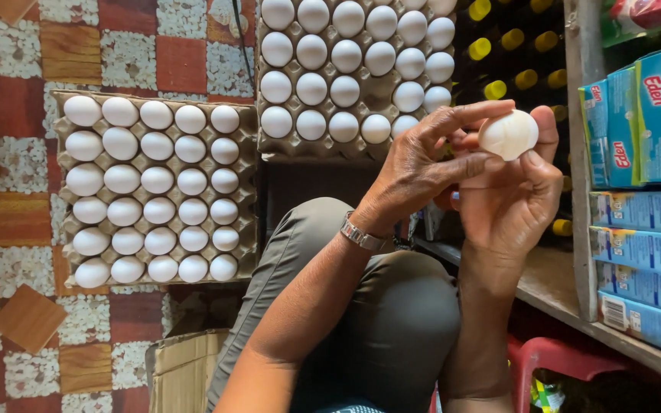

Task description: Inspecting eggs for cracks by picking them up individually from a tray, rotating them, and repositioning them.

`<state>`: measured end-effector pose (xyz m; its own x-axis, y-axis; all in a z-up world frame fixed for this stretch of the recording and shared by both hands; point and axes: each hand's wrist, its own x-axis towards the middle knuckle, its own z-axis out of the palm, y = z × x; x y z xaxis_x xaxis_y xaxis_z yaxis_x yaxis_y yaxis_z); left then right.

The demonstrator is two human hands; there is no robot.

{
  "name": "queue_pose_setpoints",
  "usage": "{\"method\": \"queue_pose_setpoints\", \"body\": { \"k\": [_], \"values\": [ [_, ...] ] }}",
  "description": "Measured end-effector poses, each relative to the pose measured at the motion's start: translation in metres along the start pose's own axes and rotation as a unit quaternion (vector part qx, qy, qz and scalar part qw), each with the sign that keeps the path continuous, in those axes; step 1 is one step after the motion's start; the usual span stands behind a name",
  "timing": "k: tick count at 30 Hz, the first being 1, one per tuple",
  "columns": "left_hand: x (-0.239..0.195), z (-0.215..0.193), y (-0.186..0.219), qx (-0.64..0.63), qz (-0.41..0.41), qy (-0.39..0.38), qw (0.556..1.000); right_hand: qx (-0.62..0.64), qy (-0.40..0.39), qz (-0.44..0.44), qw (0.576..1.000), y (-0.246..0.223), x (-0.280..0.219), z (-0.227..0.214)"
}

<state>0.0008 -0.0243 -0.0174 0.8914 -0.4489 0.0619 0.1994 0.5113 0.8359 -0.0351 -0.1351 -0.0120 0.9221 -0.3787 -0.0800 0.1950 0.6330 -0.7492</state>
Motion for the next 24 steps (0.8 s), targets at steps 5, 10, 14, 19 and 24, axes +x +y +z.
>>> {"method": "queue_pose_setpoints", "body": {
  "k": [5, 10, 14, 19, 24],
  "values": [
    [0.0, 0.003, -0.006, 0.087, 0.087, 0.027, 0.992, 0.054, 0.077, 0.018, 0.995, -0.001, -0.002, 0.011],
    [0.003, 0.007, -0.008, 0.147, 0.111, 0.076, 0.98, 0.027, 0.061, -0.013, 0.998, -0.001, -0.001, -0.002],
    [0.005, 0.012, -0.009, 0.178, 0.147, 0.131, 0.964, -0.039, 0.042, -0.03, 0.998, -0.001, -0.003, 0.002],
    [0.012, 0.009, -0.009, 0.111, 0.131, 0.135, 0.976, -0.045, 0.029, -0.018, 0.998, -0.004, -0.006, 0.004],
    [0.017, 0.005, -0.01, 0.014, 0.066, 0.156, 0.985, -0.047, 0.005, -0.011, 0.999, -0.008, -0.008, 0.001]
  ]
}}
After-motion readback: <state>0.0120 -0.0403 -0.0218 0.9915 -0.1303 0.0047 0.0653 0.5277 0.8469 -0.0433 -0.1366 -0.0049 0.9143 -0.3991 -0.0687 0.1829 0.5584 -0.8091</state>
